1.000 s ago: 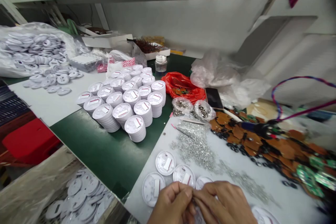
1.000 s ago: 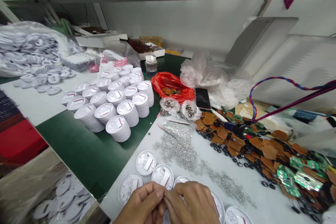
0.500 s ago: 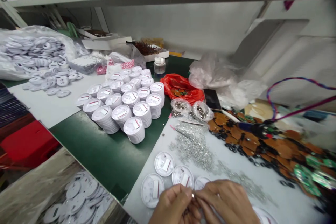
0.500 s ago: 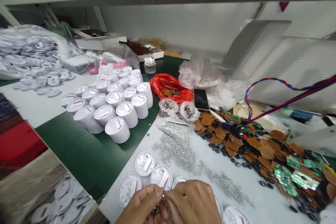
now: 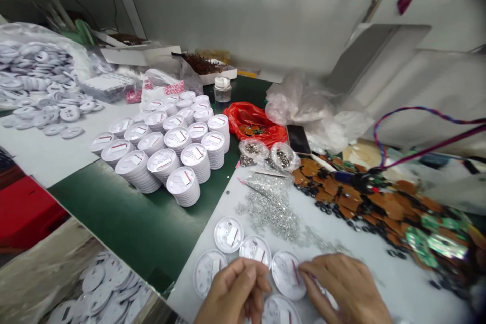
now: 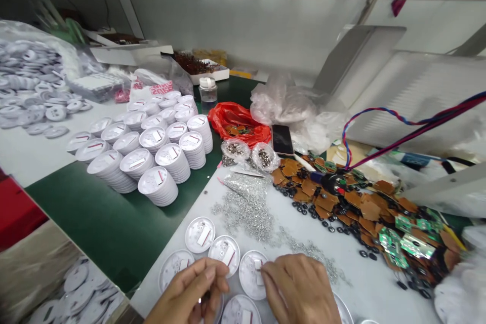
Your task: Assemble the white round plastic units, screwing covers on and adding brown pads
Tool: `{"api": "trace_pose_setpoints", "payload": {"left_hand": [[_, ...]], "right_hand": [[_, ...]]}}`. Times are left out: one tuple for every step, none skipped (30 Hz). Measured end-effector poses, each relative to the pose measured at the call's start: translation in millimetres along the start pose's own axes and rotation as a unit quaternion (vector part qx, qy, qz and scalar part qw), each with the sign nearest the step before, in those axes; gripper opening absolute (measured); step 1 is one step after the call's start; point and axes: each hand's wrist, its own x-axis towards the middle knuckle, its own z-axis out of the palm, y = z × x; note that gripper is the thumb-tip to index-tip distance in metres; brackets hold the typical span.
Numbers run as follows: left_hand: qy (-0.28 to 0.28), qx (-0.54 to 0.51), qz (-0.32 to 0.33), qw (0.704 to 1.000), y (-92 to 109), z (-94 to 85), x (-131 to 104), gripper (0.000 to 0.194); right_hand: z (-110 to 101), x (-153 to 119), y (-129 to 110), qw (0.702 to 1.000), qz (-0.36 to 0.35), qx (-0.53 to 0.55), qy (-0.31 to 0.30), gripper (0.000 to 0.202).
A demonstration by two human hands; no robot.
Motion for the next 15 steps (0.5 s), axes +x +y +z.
{"api": "trace_pose_setpoints", "payload": {"left_hand": [[0.003,-0.007,0.004,1.0,3,-1.8,-1,0.051],[0.004,-0.011,0.008,1.0,5,-3.6,-1,0.049],[0.006,-0.015,0.011,1.0,7,-5.3,-1,0.048],[0.008,-0.019,0.012,1.0,8,-6.9,-1,0.047],[0.011,-0.022,0.012,1.0,9,-8.3,-1,0.047],[0.014,-0.024,0.011,1.0,8,-9.5,0,0.048],[0.016,-0.025,0.011,0.999,8,-10.6,0,0.048],[0.018,-0.027,0.013,0.999,7,-11.5,1,0.048],[0.019,-0.029,0.014,0.999,6,-12.3,1,0.047],[0.019,-0.033,0.016,0.999,5,-13.0,2,0.046],[0.019,-0.037,0.018,0.999,4,-13.5,2,0.045],[0.019,-0.041,0.019,0.999,3,-14.0,3,0.044],[0.02,-0.043,0.019,0.999,2,-14.4,3,0.044],[0.019,-0.044,0.02,0.999,2,-14.8,4,0.044],[0.02,-0.045,0.022,0.999,2,-15.1,4,0.045]], "right_hand": [[2,-1,1,1.0,0.021,0.002,-0.007,0.014],[5,-1,2,0.999,0.036,0.007,-0.014,0.014],[9,-1,1,0.998,0.05,0.013,-0.02,0.015],[14,-1,0,0.998,0.061,0.021,-0.024,0.016],[19,-1,-1,0.997,0.07,0.031,-0.026,0.017],[24,0,-3,0.996,0.079,0.041,-0.024,0.018],[29,1,-5,0.995,0.088,0.052,-0.021,0.02],[33,2,-6,0.993,0.097,0.062,-0.017,0.021],[37,3,-7,0.992,0.102,0.071,-0.015,0.022],[39,3,-7,0.992,0.102,0.077,-0.017,0.022],[41,4,-7,0.992,0.101,0.079,-0.02,0.023],[42,4,-7,0.992,0.1,0.079,-0.025,0.023],[43,4,-7,0.992,0.099,0.076,-0.029,0.024],[43,5,-6,0.992,0.098,0.071,-0.032,0.024],[42,5,-6,0.993,0.095,0.063,-0.034,0.024]]}}
